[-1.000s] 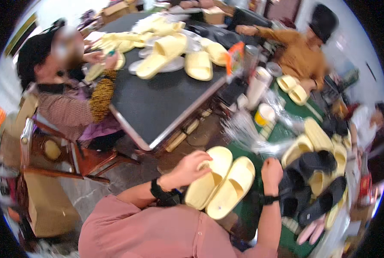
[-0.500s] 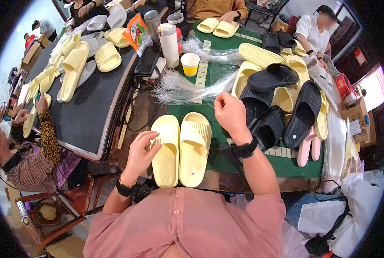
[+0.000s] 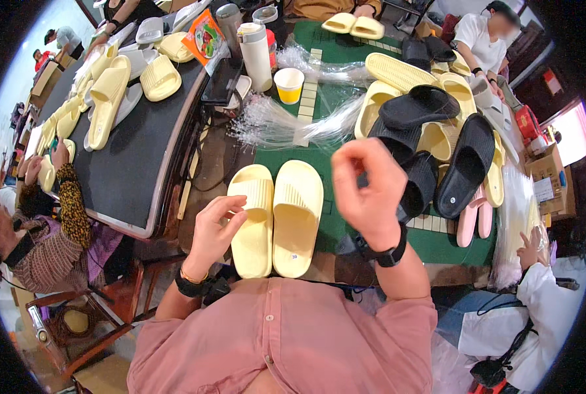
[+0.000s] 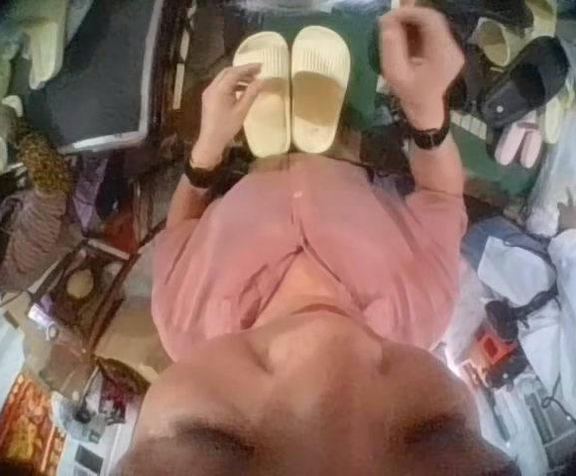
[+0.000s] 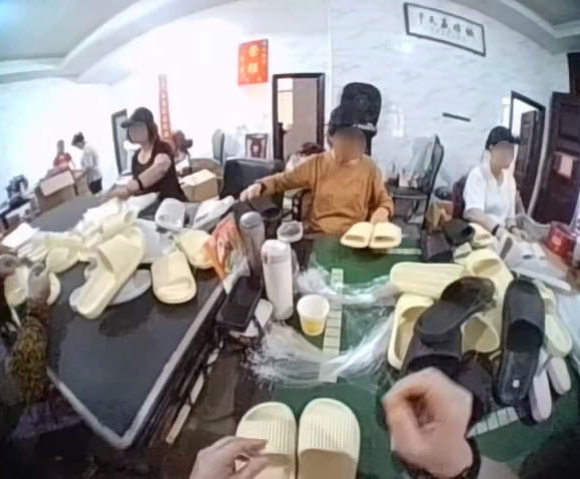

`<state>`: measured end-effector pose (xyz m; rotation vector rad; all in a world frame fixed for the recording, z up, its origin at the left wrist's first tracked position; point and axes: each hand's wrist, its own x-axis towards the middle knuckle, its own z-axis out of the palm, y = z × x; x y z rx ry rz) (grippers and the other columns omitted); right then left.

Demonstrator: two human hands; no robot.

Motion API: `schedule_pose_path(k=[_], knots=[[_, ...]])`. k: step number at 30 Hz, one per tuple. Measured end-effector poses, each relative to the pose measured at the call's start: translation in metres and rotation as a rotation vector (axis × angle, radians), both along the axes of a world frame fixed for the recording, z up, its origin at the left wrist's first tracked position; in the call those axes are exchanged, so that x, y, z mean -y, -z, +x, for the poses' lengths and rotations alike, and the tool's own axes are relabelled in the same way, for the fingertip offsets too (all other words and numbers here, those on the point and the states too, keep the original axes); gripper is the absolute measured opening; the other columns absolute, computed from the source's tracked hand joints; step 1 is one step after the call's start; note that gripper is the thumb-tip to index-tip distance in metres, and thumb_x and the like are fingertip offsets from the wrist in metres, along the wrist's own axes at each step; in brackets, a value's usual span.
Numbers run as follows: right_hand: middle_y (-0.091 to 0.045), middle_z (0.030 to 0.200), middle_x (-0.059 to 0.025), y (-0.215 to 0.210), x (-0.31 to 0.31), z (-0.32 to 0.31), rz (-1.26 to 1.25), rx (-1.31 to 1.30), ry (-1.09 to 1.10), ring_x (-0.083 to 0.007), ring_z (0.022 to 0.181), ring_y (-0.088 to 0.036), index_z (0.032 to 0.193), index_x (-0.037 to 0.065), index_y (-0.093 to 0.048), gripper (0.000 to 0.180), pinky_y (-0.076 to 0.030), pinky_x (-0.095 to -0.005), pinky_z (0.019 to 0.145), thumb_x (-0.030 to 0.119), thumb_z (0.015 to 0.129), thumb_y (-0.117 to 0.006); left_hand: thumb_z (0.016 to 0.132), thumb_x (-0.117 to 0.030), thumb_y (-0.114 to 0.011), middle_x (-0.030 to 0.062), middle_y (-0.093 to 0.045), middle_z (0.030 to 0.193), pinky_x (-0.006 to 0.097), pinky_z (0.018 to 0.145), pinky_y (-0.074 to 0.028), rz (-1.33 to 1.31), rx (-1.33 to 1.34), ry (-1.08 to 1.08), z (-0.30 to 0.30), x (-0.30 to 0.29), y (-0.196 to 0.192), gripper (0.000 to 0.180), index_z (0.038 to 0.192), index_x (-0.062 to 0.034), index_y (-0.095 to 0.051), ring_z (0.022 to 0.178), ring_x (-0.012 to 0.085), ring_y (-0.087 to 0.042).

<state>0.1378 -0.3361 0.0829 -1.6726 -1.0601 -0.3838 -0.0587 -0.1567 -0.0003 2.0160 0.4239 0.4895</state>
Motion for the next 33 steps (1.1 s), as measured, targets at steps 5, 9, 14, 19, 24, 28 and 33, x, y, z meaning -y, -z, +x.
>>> schedule_pose_path(k=[5,9,14,19,24,28,33], knots=[[-0.057,0.071,-0.0082,0.040,-0.008,-0.044,-0.346,0.203,-0.210,-0.0262,0.063,-0.060,0.080,0.007,-0.058,0.013,-0.048,-0.0364,0.056,0.004,0.072,-0.068,0.093,-0.013,-0.063,0.0064,-0.068,0.086,0.025,0.066,-0.051,-0.274,-0.032,0.054,-0.002,0.008,-0.016,0.024,0.112,0.0011,-0.066,0.073,0.0103,-0.063],[-0.056,0.070,-0.0083,0.075,-0.002,-0.073,-0.570,0.164,-0.370,-0.0270,0.065,-0.062,0.080,0.007,-0.058,0.010,-0.051,-0.0381,0.058,0.010,0.075,-0.066,0.099,-0.018,-0.055,0.0007,-0.065,0.077,0.019,0.054,-0.044,-0.473,-0.194,0.058,-0.002,0.007,-0.007,0.024,0.104,0.0010,-0.068,0.064,0.0031,-0.055],[-0.057,0.071,-0.0105,0.095,0.006,-0.085,-0.694,0.072,-0.503,-0.0293,0.066,-0.063,0.078,0.004,-0.055,0.011,-0.052,-0.0407,0.058,0.011,0.077,-0.063,0.097,-0.023,-0.058,0.0040,-0.065,0.068,0.024,0.053,-0.046,-0.469,-0.348,0.067,-0.015,0.002,0.017,0.029,0.090,0.0023,-0.070,0.058,0.0068,-0.058],[-0.064,0.075,-0.0169,0.106,0.016,-0.096,-0.995,-0.067,-0.659,-0.0362,0.070,-0.066,0.080,0.001,-0.059,0.014,-0.054,-0.0453,0.061,0.015,0.084,-0.061,0.096,-0.028,-0.058,0.0028,-0.060,0.057,0.025,0.046,-0.042,-0.366,-0.594,0.224,-0.029,0.001,0.021,0.040,0.073,0.0028,-0.068,0.048,0.0075,-0.052],[-0.064,0.070,-0.0198,0.103,0.016,-0.103,-1.056,-0.173,-0.772,-0.0378,0.069,-0.066,0.080,0.000,-0.061,0.018,-0.054,-0.0468,0.062,0.018,0.085,-0.060,0.094,-0.028,-0.059,0.0063,-0.062,0.058,0.028,0.049,-0.046,-0.335,-0.744,0.411,-0.033,-0.001,0.028,0.042,0.068,0.0047,-0.066,0.048,0.0112,-0.055],[-0.064,0.068,-0.0207,0.108,0.017,-0.105,-1.056,-0.219,-0.838,-0.0386,0.067,-0.066,0.079,0.000,-0.062,0.021,-0.054,-0.0474,0.064,0.020,0.085,-0.060,0.093,-0.031,-0.057,0.0065,-0.061,0.055,0.029,0.049,-0.047,-0.291,-0.845,0.522,-0.029,-0.004,0.030,0.046,0.064,0.0037,-0.065,0.048,0.0126,-0.056],[-0.065,0.069,-0.0203,0.103,0.013,-0.106,-1.070,-0.242,-0.891,-0.0382,0.067,-0.066,0.078,0.000,-0.062,0.020,-0.054,-0.0476,0.064,0.019,0.084,-0.060,0.093,-0.033,-0.056,0.0071,-0.061,0.054,0.029,0.050,-0.047,-0.278,-0.939,0.586,-0.024,-0.007,0.024,0.048,0.062,0.0019,-0.065,0.047,0.0140,-0.056]])
